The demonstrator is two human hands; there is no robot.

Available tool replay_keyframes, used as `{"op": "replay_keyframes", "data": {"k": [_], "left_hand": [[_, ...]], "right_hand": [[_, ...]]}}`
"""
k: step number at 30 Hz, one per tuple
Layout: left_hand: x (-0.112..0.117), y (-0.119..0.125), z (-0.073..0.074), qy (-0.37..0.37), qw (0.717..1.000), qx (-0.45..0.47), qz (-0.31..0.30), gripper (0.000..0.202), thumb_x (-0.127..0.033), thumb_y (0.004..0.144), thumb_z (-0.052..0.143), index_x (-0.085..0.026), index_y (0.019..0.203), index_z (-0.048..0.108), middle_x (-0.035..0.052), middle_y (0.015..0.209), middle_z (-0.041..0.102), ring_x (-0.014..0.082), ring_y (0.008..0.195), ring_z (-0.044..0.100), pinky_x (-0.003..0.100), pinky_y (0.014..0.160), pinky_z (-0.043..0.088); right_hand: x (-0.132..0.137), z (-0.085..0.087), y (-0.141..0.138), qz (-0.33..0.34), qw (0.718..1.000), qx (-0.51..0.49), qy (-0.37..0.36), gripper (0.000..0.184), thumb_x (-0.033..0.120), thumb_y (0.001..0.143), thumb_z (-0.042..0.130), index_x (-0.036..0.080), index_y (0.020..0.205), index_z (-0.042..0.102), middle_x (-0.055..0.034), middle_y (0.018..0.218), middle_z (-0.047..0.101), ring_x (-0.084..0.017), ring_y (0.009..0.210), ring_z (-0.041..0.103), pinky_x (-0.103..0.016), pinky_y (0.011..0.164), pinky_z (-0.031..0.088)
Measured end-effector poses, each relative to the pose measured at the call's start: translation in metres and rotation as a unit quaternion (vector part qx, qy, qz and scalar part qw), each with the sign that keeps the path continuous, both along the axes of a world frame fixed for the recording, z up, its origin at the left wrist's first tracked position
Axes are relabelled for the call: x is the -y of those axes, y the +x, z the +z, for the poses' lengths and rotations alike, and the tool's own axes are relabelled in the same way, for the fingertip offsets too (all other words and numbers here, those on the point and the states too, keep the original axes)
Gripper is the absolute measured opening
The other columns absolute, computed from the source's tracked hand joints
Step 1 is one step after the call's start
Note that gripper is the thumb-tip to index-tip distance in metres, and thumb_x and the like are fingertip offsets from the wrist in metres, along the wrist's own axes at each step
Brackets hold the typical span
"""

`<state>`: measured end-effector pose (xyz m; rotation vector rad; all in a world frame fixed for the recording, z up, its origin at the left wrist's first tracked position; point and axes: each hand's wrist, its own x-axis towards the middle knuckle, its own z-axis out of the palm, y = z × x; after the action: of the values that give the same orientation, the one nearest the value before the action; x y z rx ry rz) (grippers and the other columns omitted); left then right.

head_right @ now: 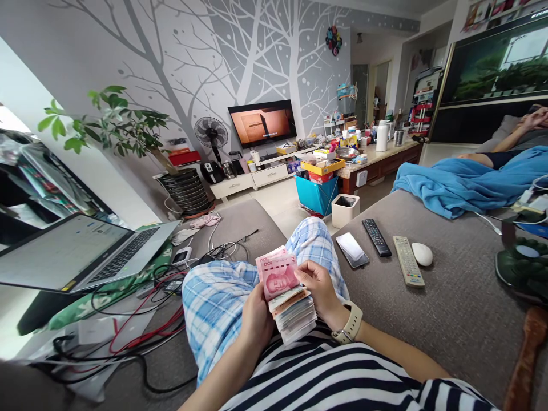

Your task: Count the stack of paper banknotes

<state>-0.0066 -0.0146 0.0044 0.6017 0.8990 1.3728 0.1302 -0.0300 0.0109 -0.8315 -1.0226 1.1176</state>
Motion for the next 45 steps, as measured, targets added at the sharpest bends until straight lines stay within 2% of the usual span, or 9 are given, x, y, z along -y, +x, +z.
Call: {"op": "replay_keyframes", "data": {"k": [8,16,19,25,29,34,37,40,45], "left_hand": [[0.002,0.001,0.003,-0.012,1.000,0.006,-0.002,0.019,-0.030,0.065,0.069,-0.013,0.075,0.067,0.0033,0.070,0.070,0.0150,0.058,0.060,0.029,0.063,0.050],[0.000,0.000,-0.003,-0.002,1.000,-0.010,-0.004,0.017,-0.029,0.066,0.066,-0.013,0.073,0.067,0.0045,0.071,0.070,0.0152,0.060,0.060,0.028,0.062,0.049],[0.002,0.000,-0.001,0.002,1.000,-0.014,-0.012,0.018,-0.029,0.066,0.067,-0.013,0.075,0.068,0.0051,0.075,0.071,0.0155,0.061,0.061,0.029,0.065,0.051],[0.008,0.001,0.011,-0.034,0.999,0.006,-0.009,0.030,-0.029,0.066,0.070,-0.012,0.090,0.069,0.0119,0.088,0.075,0.0261,0.075,0.070,0.038,0.072,0.055],[0.011,0.002,0.014,-0.031,0.999,0.012,-0.009,0.029,-0.027,0.065,0.072,-0.012,0.089,0.069,0.0101,0.083,0.074,0.0255,0.074,0.070,0.037,0.071,0.055],[0.012,0.002,0.016,-0.020,1.000,0.009,-0.017,0.020,-0.024,0.060,0.077,-0.017,0.074,0.065,0.0044,0.070,0.070,0.0215,0.065,0.067,0.031,0.061,0.051],[0.012,0.002,0.017,-0.017,1.000,0.002,-0.025,0.019,-0.023,0.059,0.078,-0.018,0.071,0.065,0.0043,0.070,0.070,0.0189,0.060,0.063,0.031,0.060,0.050],[0.012,0.001,0.016,-0.017,0.999,0.006,-0.032,0.020,-0.023,0.059,0.079,-0.019,0.075,0.068,0.0056,0.074,0.072,0.0192,0.061,0.063,0.032,0.063,0.051],[0.009,0.001,0.012,-0.024,0.999,0.008,-0.023,0.018,-0.027,0.063,0.075,-0.017,0.074,0.066,0.0057,0.074,0.072,0.0193,0.062,0.064,0.031,0.060,0.051]], "right_hand": [[0.001,0.002,0.000,-0.004,1.000,0.001,-0.007,0.029,0.045,0.076,0.070,0.020,0.067,0.057,0.0025,0.062,0.048,-0.014,0.058,0.041,-0.028,0.057,0.033],[0.001,0.000,0.000,0.002,1.000,-0.003,-0.004,0.030,0.045,0.076,0.071,0.020,0.068,0.058,0.0022,0.063,0.050,-0.013,0.059,0.042,-0.028,0.058,0.034],[0.002,0.000,0.000,-0.005,1.000,-0.004,-0.009,0.032,0.048,0.076,0.071,0.021,0.066,0.057,0.0030,0.060,0.049,-0.013,0.055,0.040,-0.028,0.054,0.032],[0.002,0.001,0.000,0.021,1.000,-0.003,0.005,0.038,0.055,0.081,0.065,0.020,0.069,0.057,0.0010,0.054,0.056,-0.014,0.051,0.046,-0.029,0.054,0.034],[0.000,-0.002,0.000,0.000,1.000,0.005,0.005,0.034,0.048,0.074,0.074,0.021,0.068,0.055,0.0025,0.057,0.054,-0.014,0.054,0.046,-0.028,0.056,0.035],[-0.005,-0.006,-0.001,-0.042,0.999,-0.006,-0.020,0.038,0.041,0.063,0.082,0.021,0.078,0.053,0.0044,0.066,0.050,-0.014,0.061,0.046,-0.027,0.059,0.036],[-0.005,-0.007,0.001,-0.035,0.999,0.001,-0.015,0.033,0.042,0.069,0.077,0.020,0.079,0.054,0.0032,0.070,0.051,-0.015,0.065,0.047,-0.028,0.062,0.037],[-0.004,-0.006,0.002,-0.011,1.000,0.027,0.002,0.029,0.042,0.078,0.069,0.020,0.069,0.053,0.0029,0.066,0.048,-0.014,0.063,0.043,-0.028,0.061,0.035],[-0.002,-0.003,0.002,-0.018,0.999,0.032,0.001,0.031,0.042,0.078,0.068,0.019,0.064,0.053,0.0034,0.063,0.047,-0.013,0.061,0.041,-0.027,0.059,0.033]]}}
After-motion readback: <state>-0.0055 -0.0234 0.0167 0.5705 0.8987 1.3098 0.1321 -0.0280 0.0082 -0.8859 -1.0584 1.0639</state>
